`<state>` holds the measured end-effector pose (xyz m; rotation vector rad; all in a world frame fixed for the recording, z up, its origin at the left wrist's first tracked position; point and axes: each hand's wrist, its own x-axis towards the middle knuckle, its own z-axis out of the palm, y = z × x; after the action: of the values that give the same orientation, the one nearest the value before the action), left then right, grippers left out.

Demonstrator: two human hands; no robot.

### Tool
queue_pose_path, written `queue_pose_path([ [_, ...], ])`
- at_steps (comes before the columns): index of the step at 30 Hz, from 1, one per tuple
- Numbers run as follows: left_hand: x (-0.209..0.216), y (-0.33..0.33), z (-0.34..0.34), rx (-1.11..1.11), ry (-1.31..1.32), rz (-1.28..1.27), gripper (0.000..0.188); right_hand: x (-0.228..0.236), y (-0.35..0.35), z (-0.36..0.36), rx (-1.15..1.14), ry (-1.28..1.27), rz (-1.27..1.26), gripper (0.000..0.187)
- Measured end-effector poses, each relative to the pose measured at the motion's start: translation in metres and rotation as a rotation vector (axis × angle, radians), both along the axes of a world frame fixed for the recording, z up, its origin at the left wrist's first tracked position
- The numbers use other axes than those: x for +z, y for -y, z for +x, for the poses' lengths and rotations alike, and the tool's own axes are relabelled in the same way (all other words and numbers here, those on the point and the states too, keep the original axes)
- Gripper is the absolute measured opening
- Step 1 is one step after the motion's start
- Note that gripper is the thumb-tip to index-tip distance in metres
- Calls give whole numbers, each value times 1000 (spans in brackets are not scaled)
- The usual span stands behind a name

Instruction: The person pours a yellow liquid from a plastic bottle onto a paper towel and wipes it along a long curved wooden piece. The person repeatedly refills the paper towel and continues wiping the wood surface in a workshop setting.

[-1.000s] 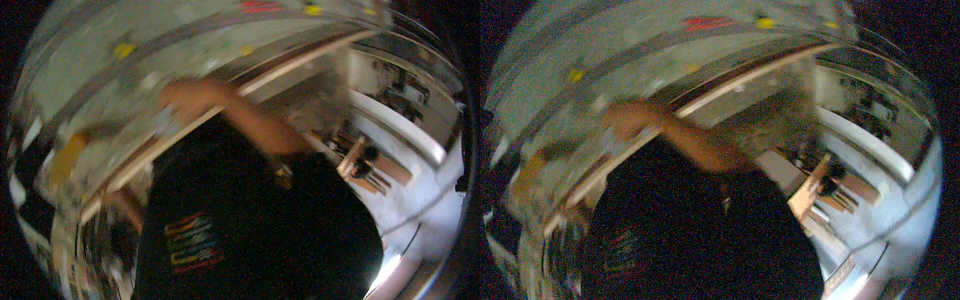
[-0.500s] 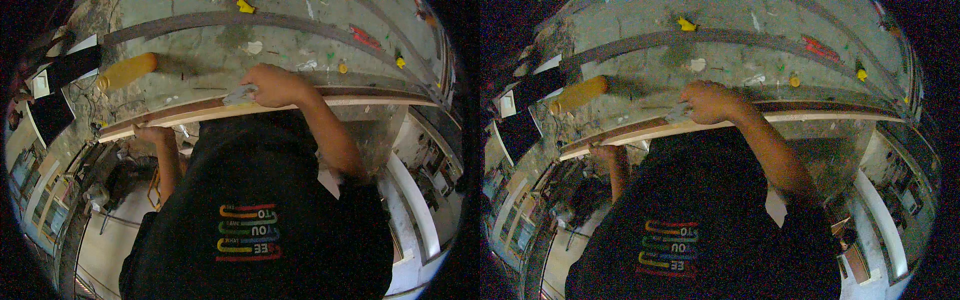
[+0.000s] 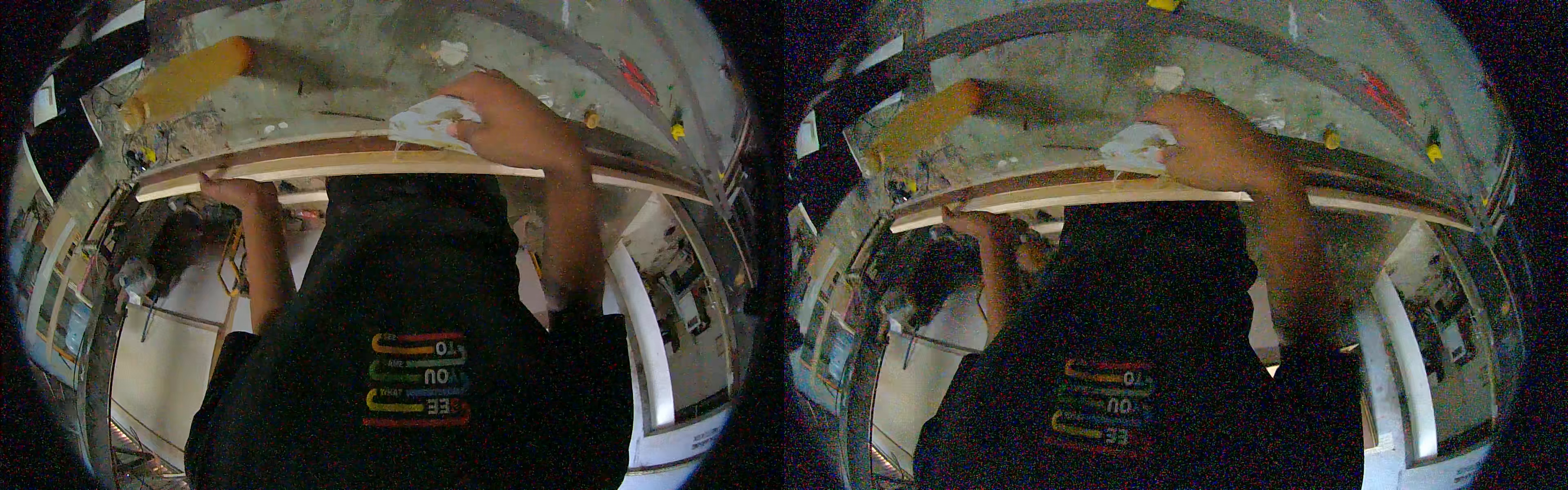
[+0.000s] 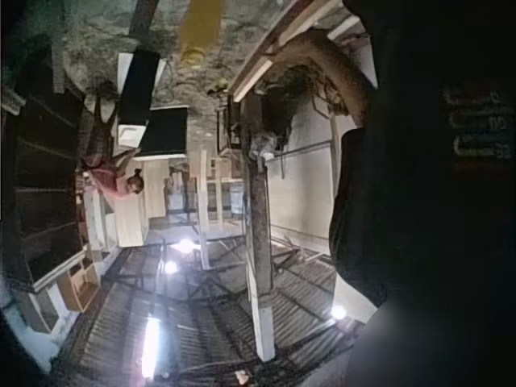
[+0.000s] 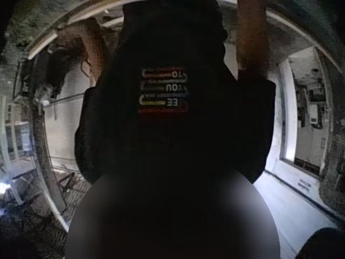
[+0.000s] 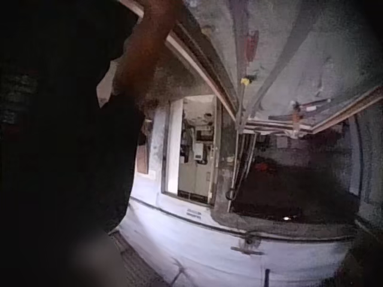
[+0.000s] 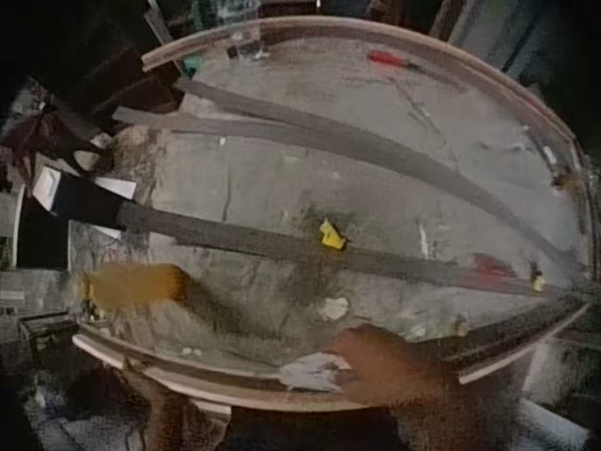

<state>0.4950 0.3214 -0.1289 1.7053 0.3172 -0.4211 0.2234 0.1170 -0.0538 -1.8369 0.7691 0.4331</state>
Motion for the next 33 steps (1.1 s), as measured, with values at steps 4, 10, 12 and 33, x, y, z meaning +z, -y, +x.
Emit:
queue_pose_path([
  [4,-3,-3,2,-56,-39,-97,60,-17,-8,27,144,-45,72,37],
  [10,-15,-20,11,-21,-155,-183,67,-30,-7,39,178,115,187,39],
  [12,-15,-19,14,-32,-111,-145,67,-26,-9,47,177,171,223,41],
  [33,-25,-22,13,147,-31,-327,76,-45,-21,98,154,107,204,46],
])
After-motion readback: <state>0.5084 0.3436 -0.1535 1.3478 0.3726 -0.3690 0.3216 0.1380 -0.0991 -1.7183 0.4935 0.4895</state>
